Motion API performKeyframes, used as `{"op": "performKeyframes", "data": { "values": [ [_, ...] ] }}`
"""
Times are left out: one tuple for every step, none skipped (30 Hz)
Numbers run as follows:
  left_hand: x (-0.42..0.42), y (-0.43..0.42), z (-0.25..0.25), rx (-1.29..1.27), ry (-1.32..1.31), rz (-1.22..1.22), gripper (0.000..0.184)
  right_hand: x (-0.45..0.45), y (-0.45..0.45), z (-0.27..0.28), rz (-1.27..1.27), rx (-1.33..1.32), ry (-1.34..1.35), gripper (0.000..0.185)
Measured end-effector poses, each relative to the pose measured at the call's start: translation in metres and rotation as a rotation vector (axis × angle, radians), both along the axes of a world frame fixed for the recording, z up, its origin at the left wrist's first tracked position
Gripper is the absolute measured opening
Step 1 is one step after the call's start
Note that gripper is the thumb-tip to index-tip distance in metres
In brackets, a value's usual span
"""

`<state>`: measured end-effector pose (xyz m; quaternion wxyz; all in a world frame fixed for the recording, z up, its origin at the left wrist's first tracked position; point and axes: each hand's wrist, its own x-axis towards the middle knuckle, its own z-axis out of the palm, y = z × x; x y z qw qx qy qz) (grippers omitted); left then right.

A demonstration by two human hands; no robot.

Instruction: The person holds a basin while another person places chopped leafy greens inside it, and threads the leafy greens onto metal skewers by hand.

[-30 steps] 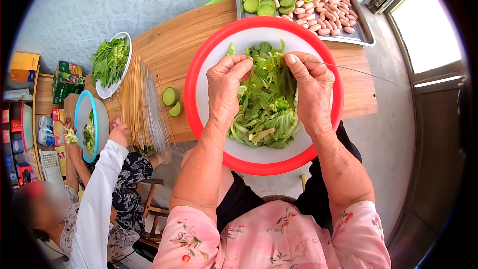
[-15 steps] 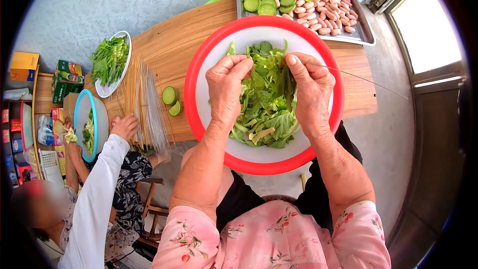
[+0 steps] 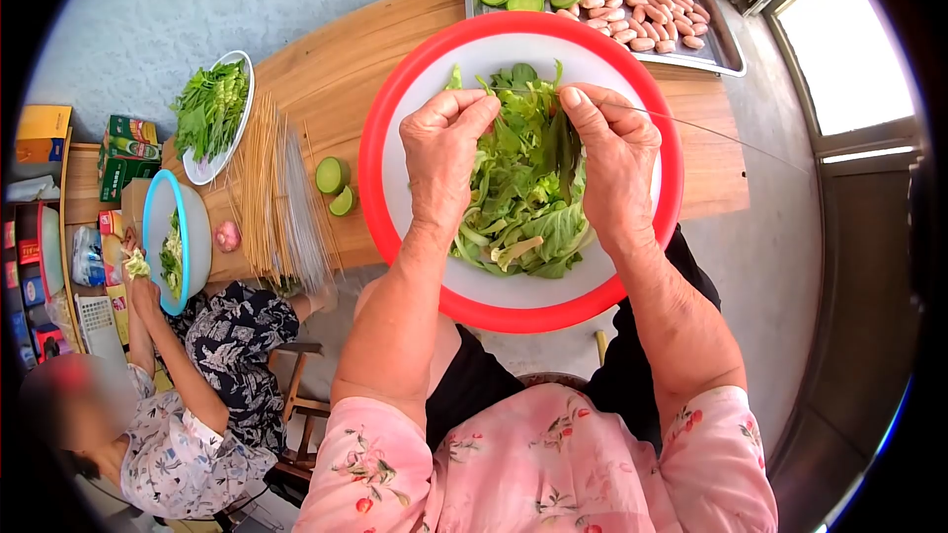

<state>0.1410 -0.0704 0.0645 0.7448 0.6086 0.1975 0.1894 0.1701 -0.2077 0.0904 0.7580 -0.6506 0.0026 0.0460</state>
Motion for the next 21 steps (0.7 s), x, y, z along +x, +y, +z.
{"op": "performKeyframes", "data": {
  "values": [
    [0.000, 0.001, -0.002, 0.023, -0.016, -0.002, 0.009, 0.000, 0.000, 0.000, 0.000, 0.000, 0.002, 0.020],
    [0.000, 0.001, -0.003, 0.023, -0.014, -0.002, 0.009, -0.001, 0.000, -0.001, -0.004, 0.003, -0.012, 0.020],
    [0.000, 0.002, -0.005, 0.052, -0.016, -0.004, 0.009, 0.000, 0.001, -0.001, -0.008, 0.007, -0.028, 0.020],
    [0.001, 0.003, -0.005, 0.080, -0.019, -0.007, 0.010, 0.000, 0.001, -0.001, -0.008, 0.007, -0.028, 0.020],
    [0.001, 0.002, -0.005, 0.080, -0.019, -0.007, 0.010, -0.001, 0.001, -0.002, -0.008, -0.006, -0.034, 0.020],
    [0.001, 0.002, -0.005, 0.084, -0.018, -0.003, 0.010, -0.001, 0.001, -0.003, -0.008, -0.019, -0.040, 0.020],
    [0.001, 0.002, -0.005, 0.087, -0.017, 0.000, 0.010, 0.000, 0.001, -0.004, -0.008, -0.019, -0.040, 0.020],
    [0.001, 0.002, -0.005, 0.087, -0.016, 0.000, 0.010, 0.000, 0.002, -0.005, -0.017, -0.014, -0.048, 0.020],
    [0.001, 0.001, -0.003, 0.090, -0.005, 0.006, 0.010, -0.001, 0.001, -0.006, -0.027, -0.008, -0.056, 0.020],
    [0.000, 0.001, -0.003, 0.092, 0.010, 0.011, 0.010, -0.001, 0.001, -0.004, -0.027, -0.009, -0.052, 0.020],
    [0.000, 0.001, -0.002, 0.091, 0.016, 0.011, 0.010, 0.000, 0.001, -0.001, -0.016, -0.025, -0.046, 0.020],
    [-0.001, 0.002, -0.002, 0.092, 0.016, -0.003, 0.010, -0.001, 0.001, 0.000, -0.004, -0.042, -0.037, 0.020],
    [-0.001, 0.003, -0.002, 0.095, 0.010, -0.016, 0.011, -0.001, 0.001, 0.001, -0.003, -0.043, -0.034, 0.020],
    [0.000, 0.003, -0.001, 0.094, 0.013, -0.016, 0.011, -0.001, 0.001, 0.001, -0.004, -0.028, -0.007, 0.020],
    [0.000, 0.003, -0.002, 0.104, 0.015, -0.022, 0.011, 0.000, 0.001, 0.001, -0.003, -0.014, 0.022, 0.019],
    [0.000, 0.004, -0.002, 0.114, 0.016, -0.027, 0.011, 0.001, 0.000, 0.000, -0.001, -0.015, 0.025, 0.019],
    [0.000, 0.004, -0.002, 0.113, 0.019, -0.025, 0.011, 0.002, -0.001, -0.002, 0.023, 0.067, 0.092, 0.019],
    [0.000, 0.005, -0.003, 0.112, -0.001, -0.025, 0.011, 0.004, -0.002, -0.003, 0.045, 0.148, 0.157, 0.019],
    [0.000, 0.005, -0.004, 0.111, -0.023, -0.025, 0.011, 0.006, -0.003, -0.006, 0.047, 0.148, 0.157, 0.019],
    [0.000, 0.005, -0.005, 0.111, -0.024, -0.023, 0.011, 0.007, -0.003, -0.010, 0.059, 0.197, 0.182, 0.018],
    [0.001, 0.006, -0.005, 0.124, -0.028, -0.016, 0.011, 0.009, -0.004, -0.013, 0.072, 0.245, 0.207, 0.017]
  ]
}}
